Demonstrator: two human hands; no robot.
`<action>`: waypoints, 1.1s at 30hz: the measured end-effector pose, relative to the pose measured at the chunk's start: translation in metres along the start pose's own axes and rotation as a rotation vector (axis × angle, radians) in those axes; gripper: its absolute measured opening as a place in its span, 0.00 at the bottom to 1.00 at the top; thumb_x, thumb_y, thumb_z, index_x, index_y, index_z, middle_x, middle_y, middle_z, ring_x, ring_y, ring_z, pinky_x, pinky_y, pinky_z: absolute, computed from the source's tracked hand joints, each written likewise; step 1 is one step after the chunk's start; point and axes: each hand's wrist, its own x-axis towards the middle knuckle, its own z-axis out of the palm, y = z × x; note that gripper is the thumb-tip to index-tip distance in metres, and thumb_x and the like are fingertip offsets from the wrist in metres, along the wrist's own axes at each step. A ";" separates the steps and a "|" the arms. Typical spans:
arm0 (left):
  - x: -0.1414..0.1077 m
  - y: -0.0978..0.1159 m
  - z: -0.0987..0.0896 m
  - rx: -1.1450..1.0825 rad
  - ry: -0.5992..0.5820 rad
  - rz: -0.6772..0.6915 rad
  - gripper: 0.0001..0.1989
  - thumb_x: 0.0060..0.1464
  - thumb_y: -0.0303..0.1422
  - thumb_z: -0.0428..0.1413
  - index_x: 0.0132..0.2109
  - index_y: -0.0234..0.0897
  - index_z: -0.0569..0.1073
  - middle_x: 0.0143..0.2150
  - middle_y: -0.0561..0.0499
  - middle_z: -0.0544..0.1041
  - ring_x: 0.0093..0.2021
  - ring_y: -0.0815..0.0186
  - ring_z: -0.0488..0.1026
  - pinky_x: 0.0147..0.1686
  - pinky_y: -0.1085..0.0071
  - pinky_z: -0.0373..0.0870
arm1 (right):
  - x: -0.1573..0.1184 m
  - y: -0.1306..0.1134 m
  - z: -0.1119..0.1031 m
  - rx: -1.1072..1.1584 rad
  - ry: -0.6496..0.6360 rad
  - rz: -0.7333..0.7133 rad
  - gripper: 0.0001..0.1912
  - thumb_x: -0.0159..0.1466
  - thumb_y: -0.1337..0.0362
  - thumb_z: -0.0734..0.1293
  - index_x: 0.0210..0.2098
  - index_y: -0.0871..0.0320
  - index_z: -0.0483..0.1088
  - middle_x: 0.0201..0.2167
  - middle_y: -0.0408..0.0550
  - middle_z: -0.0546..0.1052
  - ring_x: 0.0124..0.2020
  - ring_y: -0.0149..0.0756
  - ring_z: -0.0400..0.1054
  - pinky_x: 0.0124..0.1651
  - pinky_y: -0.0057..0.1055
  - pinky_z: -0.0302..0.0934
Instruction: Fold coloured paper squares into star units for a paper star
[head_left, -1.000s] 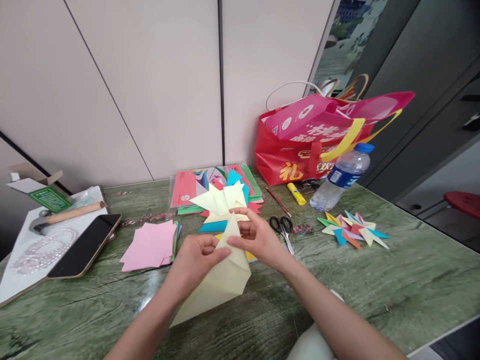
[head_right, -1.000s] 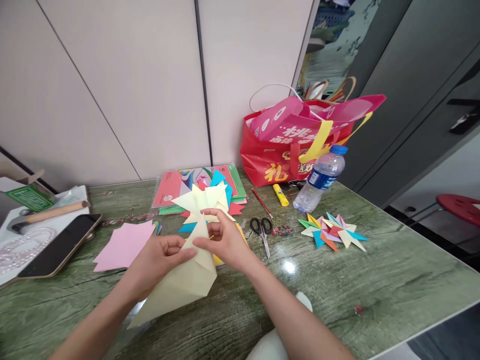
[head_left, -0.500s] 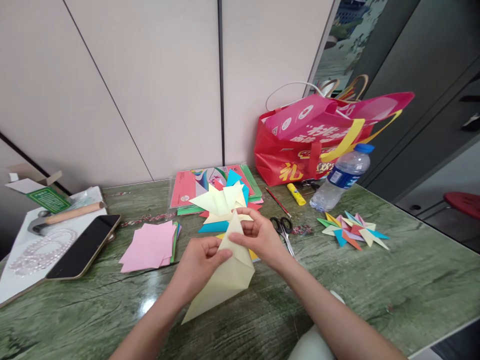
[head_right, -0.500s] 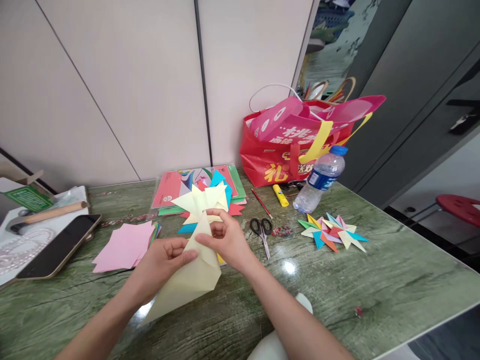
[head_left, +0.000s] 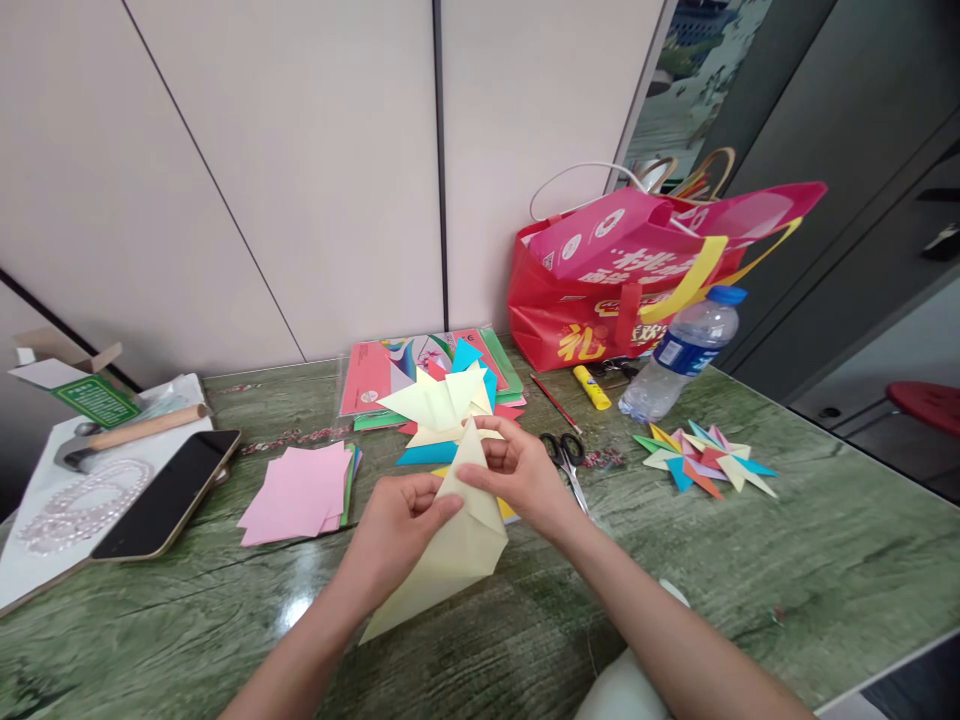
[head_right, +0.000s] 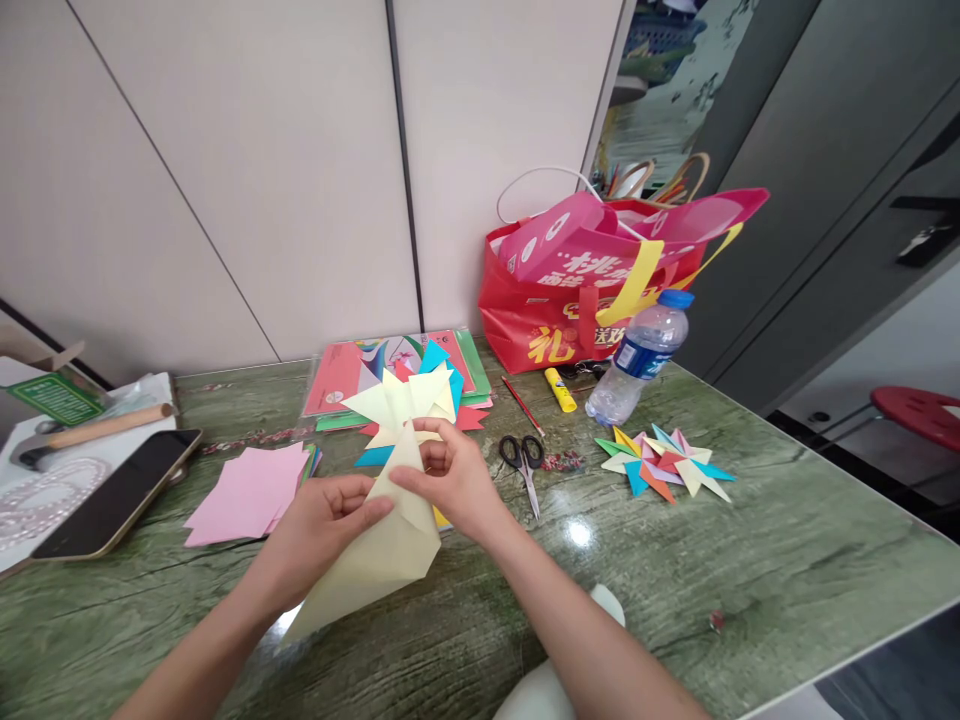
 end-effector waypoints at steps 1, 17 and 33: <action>0.000 0.000 0.000 0.003 -0.002 0.000 0.12 0.44 0.40 0.55 0.31 0.34 0.74 0.25 0.50 0.76 0.25 0.64 0.70 0.22 0.74 0.60 | 0.000 0.000 0.000 -0.001 0.000 -0.001 0.24 0.46 0.65 0.72 0.40 0.56 0.61 0.27 0.43 0.76 0.27 0.32 0.69 0.32 0.30 0.62; -0.001 0.002 0.001 -0.041 -0.022 0.004 0.13 0.45 0.38 0.55 0.35 0.33 0.74 0.29 0.49 0.77 0.25 0.67 0.69 0.23 0.74 0.61 | 0.000 0.000 0.000 -0.028 0.004 -0.020 0.23 0.46 0.64 0.72 0.40 0.56 0.63 0.28 0.43 0.76 0.28 0.33 0.70 0.33 0.30 0.62; 0.000 0.001 0.003 0.039 0.012 0.022 0.13 0.46 0.37 0.53 0.34 0.31 0.74 0.25 0.50 0.76 0.23 0.68 0.67 0.20 0.76 0.58 | 0.003 0.000 -0.004 0.198 0.076 0.015 0.09 0.51 0.59 0.70 0.30 0.58 0.73 0.25 0.41 0.74 0.25 0.25 0.64 0.28 0.23 0.59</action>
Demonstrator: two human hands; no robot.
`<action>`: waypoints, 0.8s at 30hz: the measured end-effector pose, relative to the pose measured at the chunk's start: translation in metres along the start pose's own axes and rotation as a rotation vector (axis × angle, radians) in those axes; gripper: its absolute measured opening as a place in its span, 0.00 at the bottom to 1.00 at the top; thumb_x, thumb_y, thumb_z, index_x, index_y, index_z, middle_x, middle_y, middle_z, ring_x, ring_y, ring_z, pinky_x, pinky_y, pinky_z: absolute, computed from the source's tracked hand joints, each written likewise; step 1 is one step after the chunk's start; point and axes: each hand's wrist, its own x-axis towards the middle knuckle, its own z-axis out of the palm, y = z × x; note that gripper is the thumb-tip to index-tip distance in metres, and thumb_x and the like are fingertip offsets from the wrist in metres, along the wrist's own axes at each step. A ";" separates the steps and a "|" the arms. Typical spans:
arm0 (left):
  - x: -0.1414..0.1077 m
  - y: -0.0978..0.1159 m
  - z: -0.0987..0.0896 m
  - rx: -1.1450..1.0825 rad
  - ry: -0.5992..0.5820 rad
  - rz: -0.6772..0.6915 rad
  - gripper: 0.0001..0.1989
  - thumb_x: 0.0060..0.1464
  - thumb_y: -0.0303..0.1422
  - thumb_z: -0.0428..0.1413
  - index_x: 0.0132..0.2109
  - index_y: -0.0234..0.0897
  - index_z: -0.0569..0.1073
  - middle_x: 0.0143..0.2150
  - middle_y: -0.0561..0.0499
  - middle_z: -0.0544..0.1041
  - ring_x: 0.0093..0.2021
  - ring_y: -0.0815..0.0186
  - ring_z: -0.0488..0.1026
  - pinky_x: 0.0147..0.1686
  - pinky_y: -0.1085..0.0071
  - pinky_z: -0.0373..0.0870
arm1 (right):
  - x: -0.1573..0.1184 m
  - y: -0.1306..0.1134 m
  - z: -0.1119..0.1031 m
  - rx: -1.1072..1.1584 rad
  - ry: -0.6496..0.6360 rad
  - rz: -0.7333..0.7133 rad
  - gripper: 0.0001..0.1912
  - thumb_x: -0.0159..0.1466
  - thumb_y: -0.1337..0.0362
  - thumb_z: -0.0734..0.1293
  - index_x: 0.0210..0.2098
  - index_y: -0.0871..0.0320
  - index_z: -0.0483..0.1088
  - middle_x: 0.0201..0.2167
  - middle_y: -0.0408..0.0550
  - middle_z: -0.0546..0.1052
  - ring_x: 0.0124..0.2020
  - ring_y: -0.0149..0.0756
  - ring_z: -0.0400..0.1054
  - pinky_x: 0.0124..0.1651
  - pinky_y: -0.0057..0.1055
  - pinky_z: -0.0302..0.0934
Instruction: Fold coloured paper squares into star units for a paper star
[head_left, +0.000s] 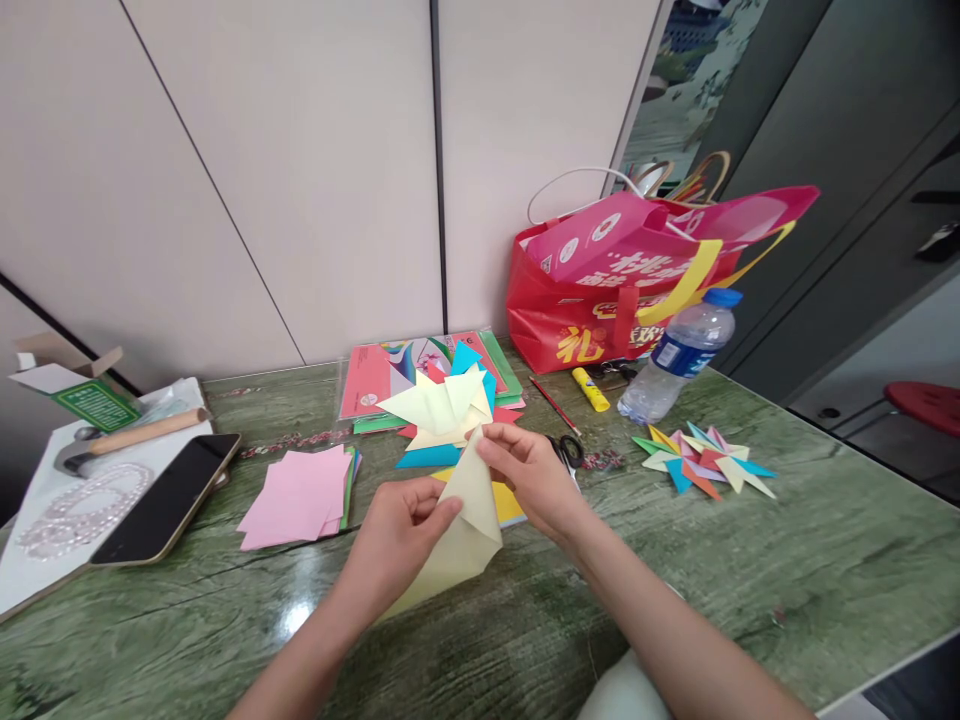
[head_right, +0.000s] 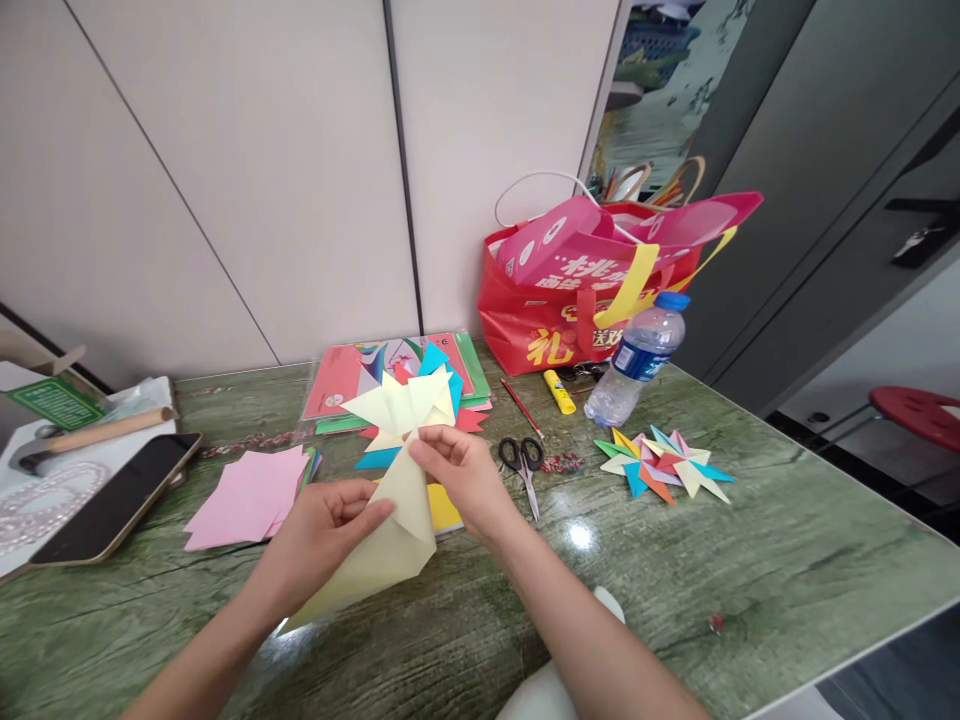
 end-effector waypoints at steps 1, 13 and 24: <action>0.000 -0.001 0.000 0.001 -0.002 0.002 0.13 0.46 0.38 0.53 0.34 0.31 0.74 0.25 0.49 0.76 0.23 0.68 0.67 0.20 0.76 0.58 | 0.000 0.000 0.000 0.017 0.003 0.005 0.09 0.51 0.59 0.70 0.29 0.58 0.73 0.25 0.41 0.73 0.25 0.25 0.64 0.28 0.23 0.59; 0.000 -0.001 0.002 0.011 0.034 -0.030 0.11 0.44 0.38 0.54 0.29 0.32 0.73 0.23 0.51 0.75 0.21 0.69 0.65 0.20 0.76 0.56 | 0.000 -0.002 -0.001 0.001 0.039 -0.019 0.09 0.49 0.60 0.71 0.27 0.59 0.74 0.25 0.43 0.74 0.25 0.26 0.65 0.29 0.24 0.61; 0.000 0.002 0.004 0.089 0.049 -0.047 0.14 0.42 0.41 0.54 0.25 0.32 0.71 0.20 0.52 0.72 0.20 0.70 0.62 0.18 0.76 0.52 | 0.001 -0.002 -0.003 -0.029 0.094 -0.060 0.09 0.44 0.64 0.73 0.24 0.58 0.73 0.23 0.42 0.74 0.25 0.28 0.65 0.30 0.27 0.62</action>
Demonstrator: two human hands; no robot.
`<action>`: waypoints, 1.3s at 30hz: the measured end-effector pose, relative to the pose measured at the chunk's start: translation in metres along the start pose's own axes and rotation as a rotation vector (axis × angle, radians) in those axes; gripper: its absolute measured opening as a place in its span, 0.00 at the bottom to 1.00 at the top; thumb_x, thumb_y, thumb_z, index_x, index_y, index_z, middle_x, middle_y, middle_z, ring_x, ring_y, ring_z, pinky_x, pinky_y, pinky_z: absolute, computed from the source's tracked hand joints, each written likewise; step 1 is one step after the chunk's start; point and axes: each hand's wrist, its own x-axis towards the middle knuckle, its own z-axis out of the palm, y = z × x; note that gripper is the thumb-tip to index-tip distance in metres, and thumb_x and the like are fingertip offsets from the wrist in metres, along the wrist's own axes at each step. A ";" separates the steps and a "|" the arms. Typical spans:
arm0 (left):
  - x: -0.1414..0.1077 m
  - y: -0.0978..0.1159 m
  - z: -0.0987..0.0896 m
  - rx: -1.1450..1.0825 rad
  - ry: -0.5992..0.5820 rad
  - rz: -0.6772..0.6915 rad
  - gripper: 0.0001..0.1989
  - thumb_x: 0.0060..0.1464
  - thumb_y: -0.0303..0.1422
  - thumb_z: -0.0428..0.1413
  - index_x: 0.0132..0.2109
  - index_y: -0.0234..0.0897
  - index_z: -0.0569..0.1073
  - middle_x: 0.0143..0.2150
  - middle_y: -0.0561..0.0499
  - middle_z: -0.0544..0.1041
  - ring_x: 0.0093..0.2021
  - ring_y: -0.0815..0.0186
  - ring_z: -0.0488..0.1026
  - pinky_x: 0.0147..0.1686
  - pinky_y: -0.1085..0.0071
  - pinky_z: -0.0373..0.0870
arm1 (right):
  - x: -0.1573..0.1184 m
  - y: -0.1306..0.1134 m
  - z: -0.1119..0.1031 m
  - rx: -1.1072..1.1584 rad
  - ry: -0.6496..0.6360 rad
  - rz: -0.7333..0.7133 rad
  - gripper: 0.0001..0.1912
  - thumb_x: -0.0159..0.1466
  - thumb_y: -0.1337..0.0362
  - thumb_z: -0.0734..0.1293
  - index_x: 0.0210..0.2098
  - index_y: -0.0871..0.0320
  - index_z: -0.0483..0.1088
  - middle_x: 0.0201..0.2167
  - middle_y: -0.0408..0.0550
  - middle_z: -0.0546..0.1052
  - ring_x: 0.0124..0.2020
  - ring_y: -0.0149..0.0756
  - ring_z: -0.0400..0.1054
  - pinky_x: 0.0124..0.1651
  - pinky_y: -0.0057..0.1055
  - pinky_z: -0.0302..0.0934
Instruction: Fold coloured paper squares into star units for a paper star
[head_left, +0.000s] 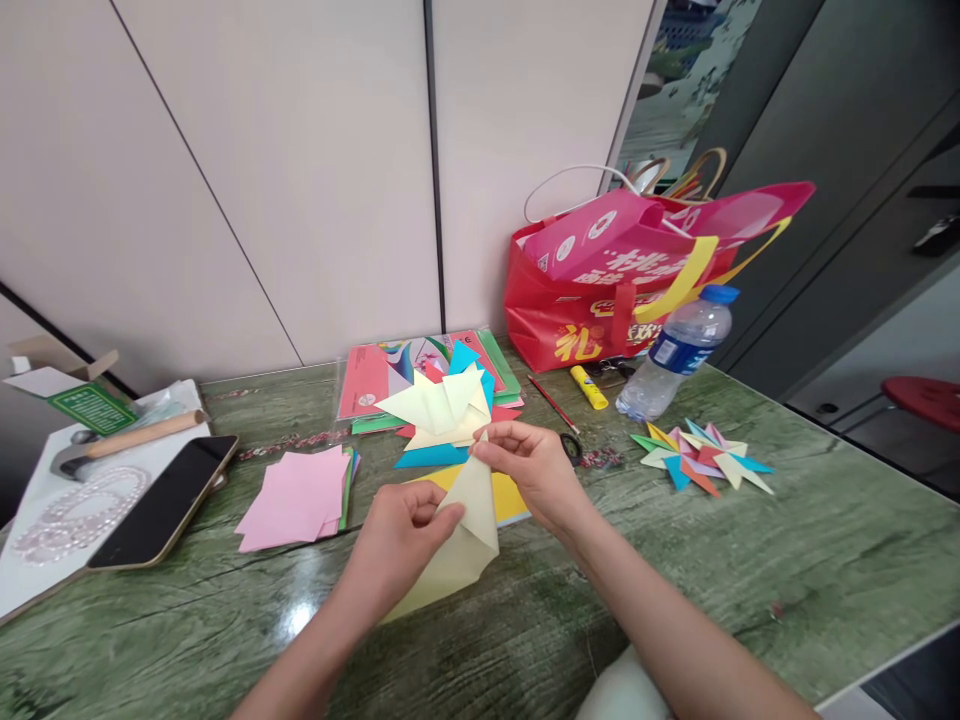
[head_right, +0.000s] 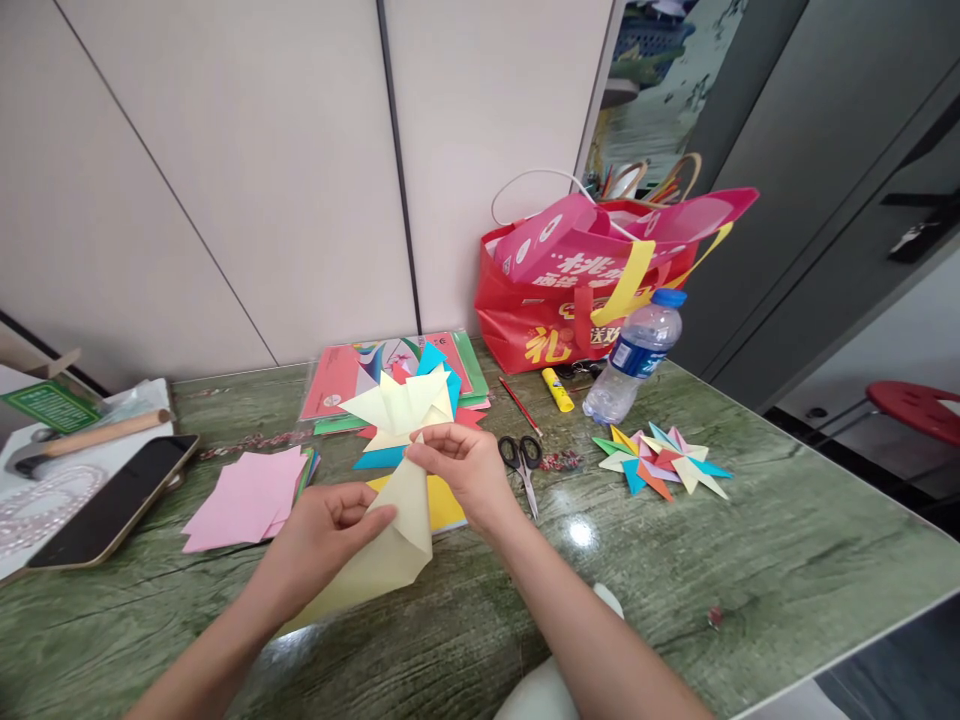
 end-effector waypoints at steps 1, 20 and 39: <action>0.000 0.000 0.000 -0.003 -0.001 0.001 0.14 0.42 0.41 0.54 0.25 0.32 0.71 0.20 0.52 0.72 0.20 0.70 0.62 0.18 0.76 0.53 | 0.000 0.000 0.000 0.001 0.006 0.000 0.09 0.43 0.64 0.73 0.24 0.58 0.73 0.24 0.42 0.74 0.25 0.28 0.65 0.30 0.27 0.62; -0.001 -0.001 0.000 0.002 -0.027 0.023 0.15 0.45 0.41 0.53 0.25 0.32 0.71 0.20 0.52 0.71 0.20 0.71 0.61 0.19 0.76 0.52 | 0.001 -0.001 0.000 0.029 0.040 -0.004 0.08 0.43 0.64 0.73 0.24 0.58 0.74 0.25 0.43 0.76 0.25 0.28 0.66 0.30 0.27 0.62; -0.001 0.000 -0.001 -0.029 -0.011 0.018 0.15 0.43 0.42 0.54 0.26 0.32 0.71 0.21 0.52 0.73 0.20 0.70 0.64 0.19 0.76 0.54 | 0.000 -0.002 -0.002 0.058 -0.012 0.031 0.09 0.47 0.60 0.72 0.26 0.57 0.75 0.25 0.44 0.77 0.26 0.29 0.68 0.32 0.29 0.64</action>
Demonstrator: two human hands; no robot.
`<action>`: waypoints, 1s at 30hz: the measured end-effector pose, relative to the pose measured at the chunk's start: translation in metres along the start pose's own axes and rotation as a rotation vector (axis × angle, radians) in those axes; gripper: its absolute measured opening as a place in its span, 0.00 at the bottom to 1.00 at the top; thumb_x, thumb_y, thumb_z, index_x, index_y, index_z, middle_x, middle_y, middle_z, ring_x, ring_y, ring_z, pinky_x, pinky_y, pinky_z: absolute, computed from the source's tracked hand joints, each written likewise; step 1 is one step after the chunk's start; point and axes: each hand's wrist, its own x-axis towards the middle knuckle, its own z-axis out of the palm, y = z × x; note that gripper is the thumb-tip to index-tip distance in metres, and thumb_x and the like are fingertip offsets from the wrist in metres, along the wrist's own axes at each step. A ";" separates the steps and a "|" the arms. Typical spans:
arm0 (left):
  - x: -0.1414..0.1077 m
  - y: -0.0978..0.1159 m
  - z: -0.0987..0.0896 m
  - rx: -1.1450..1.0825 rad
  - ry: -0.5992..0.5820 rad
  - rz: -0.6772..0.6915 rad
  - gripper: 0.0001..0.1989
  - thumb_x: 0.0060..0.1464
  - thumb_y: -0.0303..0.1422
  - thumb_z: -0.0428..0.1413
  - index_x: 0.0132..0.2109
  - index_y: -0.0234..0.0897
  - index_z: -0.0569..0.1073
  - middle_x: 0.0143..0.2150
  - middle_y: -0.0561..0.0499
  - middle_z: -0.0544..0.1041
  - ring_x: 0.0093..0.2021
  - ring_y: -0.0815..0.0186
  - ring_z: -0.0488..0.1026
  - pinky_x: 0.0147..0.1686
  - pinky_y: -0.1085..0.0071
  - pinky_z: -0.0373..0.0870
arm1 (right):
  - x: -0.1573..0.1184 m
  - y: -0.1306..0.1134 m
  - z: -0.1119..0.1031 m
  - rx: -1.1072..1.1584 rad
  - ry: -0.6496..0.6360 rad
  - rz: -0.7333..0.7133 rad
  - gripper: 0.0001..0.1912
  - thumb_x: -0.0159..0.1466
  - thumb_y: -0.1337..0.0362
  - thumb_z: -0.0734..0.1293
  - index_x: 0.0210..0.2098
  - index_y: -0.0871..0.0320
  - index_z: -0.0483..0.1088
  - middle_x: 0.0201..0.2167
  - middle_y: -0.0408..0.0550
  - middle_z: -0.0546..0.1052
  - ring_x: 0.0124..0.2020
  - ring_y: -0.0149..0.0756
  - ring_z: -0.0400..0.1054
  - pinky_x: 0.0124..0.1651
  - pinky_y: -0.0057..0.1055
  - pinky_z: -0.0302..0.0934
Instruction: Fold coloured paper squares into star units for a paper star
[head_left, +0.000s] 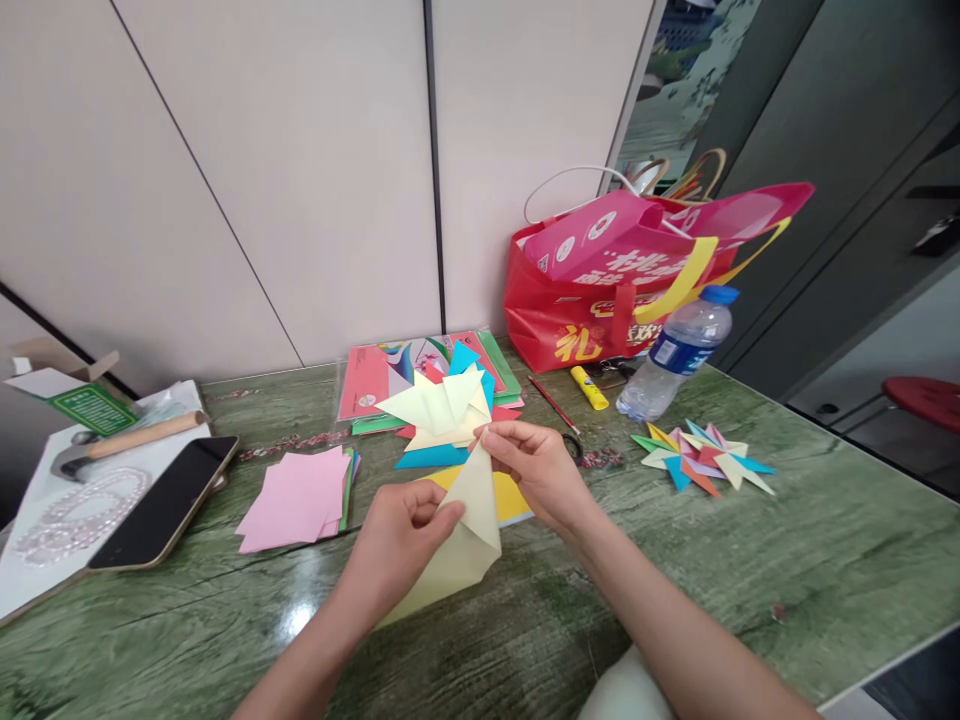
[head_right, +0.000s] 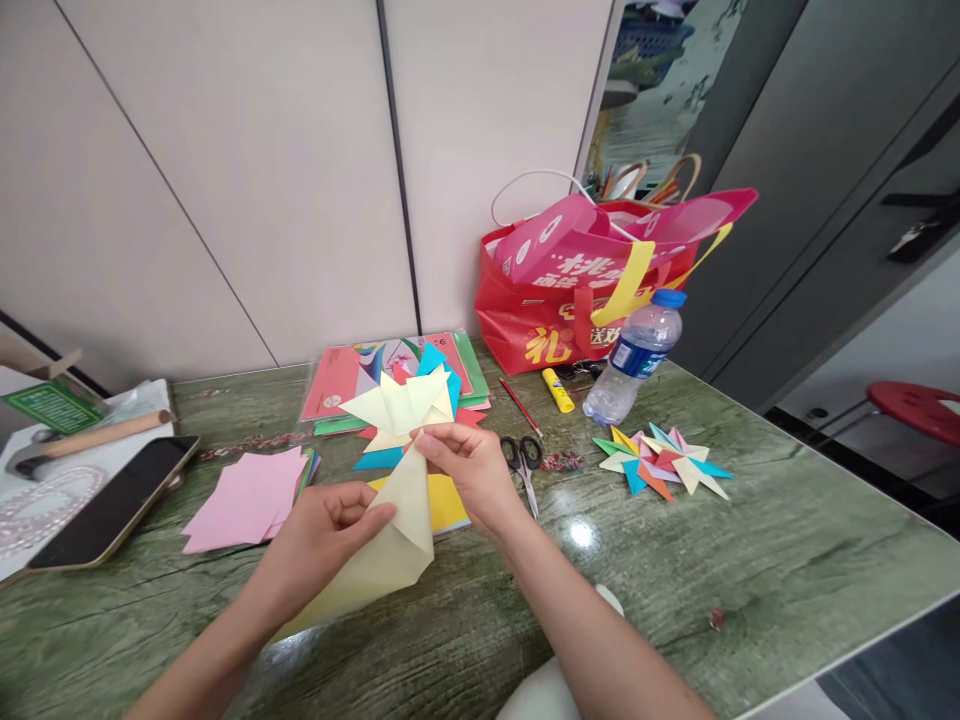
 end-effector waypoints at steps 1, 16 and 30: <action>0.000 0.000 0.000 -0.005 0.000 0.000 0.15 0.43 0.43 0.55 0.26 0.32 0.71 0.21 0.51 0.73 0.20 0.69 0.64 0.19 0.76 0.55 | 0.000 0.000 0.000 0.000 -0.004 0.001 0.09 0.47 0.60 0.72 0.26 0.57 0.75 0.25 0.44 0.77 0.26 0.29 0.68 0.33 0.30 0.64; 0.000 0.000 0.001 0.018 -0.009 -0.013 0.14 0.44 0.41 0.53 0.25 0.32 0.70 0.21 0.51 0.73 0.20 0.69 0.64 0.20 0.75 0.54 | 0.001 -0.003 -0.002 0.077 -0.012 0.075 0.07 0.45 0.63 0.73 0.24 0.58 0.74 0.23 0.42 0.76 0.24 0.26 0.67 0.31 0.26 0.63; 0.002 -0.004 0.000 0.047 -0.037 -0.017 0.13 0.45 0.40 0.52 0.26 0.32 0.68 0.21 0.52 0.71 0.20 0.71 0.60 0.19 0.76 0.50 | 0.002 -0.002 -0.005 0.012 -0.023 0.089 0.08 0.47 0.61 0.72 0.24 0.60 0.74 0.22 0.43 0.75 0.24 0.27 0.67 0.29 0.26 0.63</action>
